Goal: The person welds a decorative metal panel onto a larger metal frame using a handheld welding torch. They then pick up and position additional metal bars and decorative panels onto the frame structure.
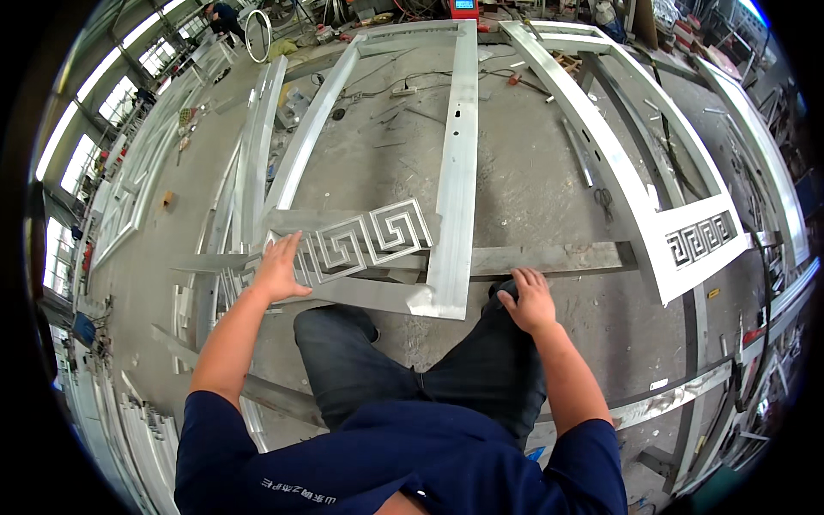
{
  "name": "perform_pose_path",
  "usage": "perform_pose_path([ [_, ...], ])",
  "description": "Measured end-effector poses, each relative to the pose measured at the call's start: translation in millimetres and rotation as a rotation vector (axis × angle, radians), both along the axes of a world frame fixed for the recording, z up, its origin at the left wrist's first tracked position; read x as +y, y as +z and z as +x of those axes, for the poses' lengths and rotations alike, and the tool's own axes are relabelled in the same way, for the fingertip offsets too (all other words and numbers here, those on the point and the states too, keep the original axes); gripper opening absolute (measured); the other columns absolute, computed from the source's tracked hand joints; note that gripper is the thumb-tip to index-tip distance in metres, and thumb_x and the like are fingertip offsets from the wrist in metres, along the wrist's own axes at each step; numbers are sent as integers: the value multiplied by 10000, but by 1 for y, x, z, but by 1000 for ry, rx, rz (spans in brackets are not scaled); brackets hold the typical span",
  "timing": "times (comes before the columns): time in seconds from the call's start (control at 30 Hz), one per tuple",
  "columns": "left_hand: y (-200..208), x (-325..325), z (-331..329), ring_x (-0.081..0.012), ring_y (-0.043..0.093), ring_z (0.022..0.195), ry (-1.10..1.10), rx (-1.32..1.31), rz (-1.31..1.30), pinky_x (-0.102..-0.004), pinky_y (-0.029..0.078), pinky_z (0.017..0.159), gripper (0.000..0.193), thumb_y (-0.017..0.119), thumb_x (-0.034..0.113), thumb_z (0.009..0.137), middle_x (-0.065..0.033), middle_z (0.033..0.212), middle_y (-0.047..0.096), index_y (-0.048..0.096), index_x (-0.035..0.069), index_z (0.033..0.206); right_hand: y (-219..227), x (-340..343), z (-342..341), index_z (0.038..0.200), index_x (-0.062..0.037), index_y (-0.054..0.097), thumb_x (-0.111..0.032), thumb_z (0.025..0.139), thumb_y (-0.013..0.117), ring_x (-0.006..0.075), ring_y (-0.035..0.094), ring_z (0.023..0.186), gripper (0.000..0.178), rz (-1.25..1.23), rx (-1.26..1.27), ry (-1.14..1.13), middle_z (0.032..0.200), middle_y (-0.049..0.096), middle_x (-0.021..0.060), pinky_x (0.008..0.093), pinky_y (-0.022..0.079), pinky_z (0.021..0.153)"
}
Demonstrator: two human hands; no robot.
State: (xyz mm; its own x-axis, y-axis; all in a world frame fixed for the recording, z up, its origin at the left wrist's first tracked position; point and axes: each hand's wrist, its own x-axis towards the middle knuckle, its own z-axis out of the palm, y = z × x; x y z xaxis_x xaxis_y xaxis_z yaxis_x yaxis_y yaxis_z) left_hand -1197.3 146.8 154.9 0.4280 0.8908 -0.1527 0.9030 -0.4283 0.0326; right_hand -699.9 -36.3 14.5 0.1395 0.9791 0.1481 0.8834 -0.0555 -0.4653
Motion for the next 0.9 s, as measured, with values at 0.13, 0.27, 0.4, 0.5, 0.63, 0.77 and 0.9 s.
perform_pose_path([
  [0.13, -15, 27, -3, -356, 311, 1471, -2, 3, -138, -539, 156, 1240, 1292, 919, 388, 589, -229, 1546, 370, 156, 71, 1582, -14, 14, 0, 1256, -8, 629, -406, 891, 675, 363, 496, 1300, 543, -151, -72, -120, 1307, 620, 172, 445, 370, 1129],
  [0.27, -31, 51, -27, -340, 276, 1496, -40, -23, -222, -537, 130, 1248, 1327, 936, 374, 564, -226, 1563, 353, 138, 97, 1588, -8, 30, -16, 1167, -14, 679, -386, 893, 660, 359, 535, 1248, 462, -196, -69, -126, 1238, 655, 161, 435, 391, 1108],
  [0.4, -47, 79, -33, -325, 258, 1507, -111, 4, -289, -529, 114, 1255, 1340, 945, 368, 548, -214, 1576, 342, 138, 135, 1592, -18, 38, -12, 1148, -28, 691, -386, 887, 660, 358, 545, 1234, 444, -206, -101, -119, 1216, 665, 153, 433, 402, 1096],
  [0.5, -55, 93, -32, -316, 255, 1509, -148, 30, -333, -522, 105, 1259, 1335, 945, 360, 552, -197, 1579, 345, 138, 152, 1595, -14, 42, -11, 1115, -34, 700, -390, 883, 660, 352, 557, 1208, 426, -230, -95, -124, 1189, 672, 142, 432, 413, 1081],
  [0.63, -67, 109, -30, -304, 251, 1511, -185, 44, -369, -518, 98, 1262, 1323, 945, 332, 562, -179, 1581, 350, 140, 174, 1599, -13, 49, -12, 1066, -34, 705, -356, 867, 670, 349, 576, 1153, 380, -252, -128, -110, 1134, 683, 134, 434, 444, 1034],
  [0.77, -79, 121, -28, -300, 250, 1513, -229, 26, -390, -519, 103, 1262, 1316, 948, 301, 560, -170, 1586, 345, 149, 191, 1600, -11, 54, -12, 1027, -32, 711, -340, 856, 675, 349, 585, 1128, 354, -253, -116, -106, 1096, 693, 129, 432, 460, 1010],
  [0.9, -90, 129, -25, -301, 255, 1511, -265, 20, -395, -519, 111, 1261, 1304, 945, 279, 559, -160, 1592, 336, 164, 191, 1599, -11, 56, -13, 1010, -34, 713, -329, 853, 678, 350, 589, 1110, 336, -248, -136, -107, 1078, 694, 128, 435, 467, 996],
])
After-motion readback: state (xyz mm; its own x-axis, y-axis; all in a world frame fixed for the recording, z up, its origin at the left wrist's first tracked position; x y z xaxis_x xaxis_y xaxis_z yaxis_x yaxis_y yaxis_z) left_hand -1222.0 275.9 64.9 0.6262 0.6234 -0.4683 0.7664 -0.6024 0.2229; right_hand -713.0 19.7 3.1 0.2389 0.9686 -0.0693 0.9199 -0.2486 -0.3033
